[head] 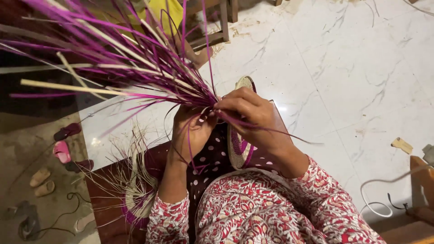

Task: Weaving a decorative hand fan using purple and natural-colored fibers.

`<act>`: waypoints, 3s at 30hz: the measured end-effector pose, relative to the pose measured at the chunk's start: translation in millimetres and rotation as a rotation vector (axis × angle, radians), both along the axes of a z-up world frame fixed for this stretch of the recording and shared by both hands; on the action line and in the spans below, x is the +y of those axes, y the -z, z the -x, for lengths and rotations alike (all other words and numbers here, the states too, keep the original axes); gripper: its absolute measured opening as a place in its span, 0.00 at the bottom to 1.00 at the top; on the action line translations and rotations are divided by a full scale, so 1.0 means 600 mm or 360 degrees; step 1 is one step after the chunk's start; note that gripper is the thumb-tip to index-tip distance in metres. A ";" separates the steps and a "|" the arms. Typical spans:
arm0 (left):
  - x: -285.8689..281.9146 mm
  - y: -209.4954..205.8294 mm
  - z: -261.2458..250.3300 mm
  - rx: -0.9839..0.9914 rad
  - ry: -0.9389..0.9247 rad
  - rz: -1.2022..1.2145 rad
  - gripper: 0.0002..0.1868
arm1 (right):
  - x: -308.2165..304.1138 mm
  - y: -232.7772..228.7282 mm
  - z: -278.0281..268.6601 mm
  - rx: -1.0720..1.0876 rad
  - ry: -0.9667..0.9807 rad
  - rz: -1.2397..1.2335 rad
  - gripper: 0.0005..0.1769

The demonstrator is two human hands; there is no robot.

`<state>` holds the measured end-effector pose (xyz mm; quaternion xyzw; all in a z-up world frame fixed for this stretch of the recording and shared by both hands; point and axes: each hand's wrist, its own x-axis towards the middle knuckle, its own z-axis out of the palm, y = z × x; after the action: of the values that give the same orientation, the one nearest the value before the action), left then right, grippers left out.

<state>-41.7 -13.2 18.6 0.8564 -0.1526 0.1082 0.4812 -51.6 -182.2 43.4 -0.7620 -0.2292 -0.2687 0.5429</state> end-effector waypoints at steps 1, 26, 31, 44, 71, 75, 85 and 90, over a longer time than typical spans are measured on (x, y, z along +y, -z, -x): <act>0.011 0.018 0.001 0.0143 -0.0035 0.0064 0.08 | -0.005 -0.007 0.003 0.0022 -0.0038 0.0019 0.08; 0.010 0.003 -0.012 -0.0014 0.0225 0.0431 0.08 | -0.004 0.051 0.006 0.0243 -0.0052 0.0388 0.10; 0.013 -0.005 -0.012 -0.0020 0.0247 0.0416 0.08 | -0.002 0.008 0.011 0.0374 -0.0171 0.0102 0.07; 0.010 -0.017 -0.001 0.0359 0.0047 0.0212 0.19 | -0.003 0.004 0.005 0.0459 -0.0370 -0.0412 0.12; 0.036 0.060 -0.010 -0.0001 0.0278 0.0399 0.10 | -0.015 0.041 0.006 0.0536 -0.0297 0.0156 0.07; 0.025 0.024 -0.006 -0.0072 0.0294 0.0353 0.09 | -0.002 0.035 0.011 0.0710 -0.0367 -0.0200 0.03; 0.055 0.119 0.000 -0.0562 0.0266 -0.0214 0.08 | 0.022 0.017 0.013 0.0503 -0.0228 -0.0176 0.04; 0.102 0.271 0.023 -0.0948 0.0194 -0.0955 0.06 | 0.015 0.008 0.012 0.0356 -0.0168 -0.0118 0.15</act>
<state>-55.7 48.2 -144.2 0.8792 -0.3601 0.2730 0.1510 -58.7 -173.0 38.8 -0.7535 -0.1969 -0.1612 0.6062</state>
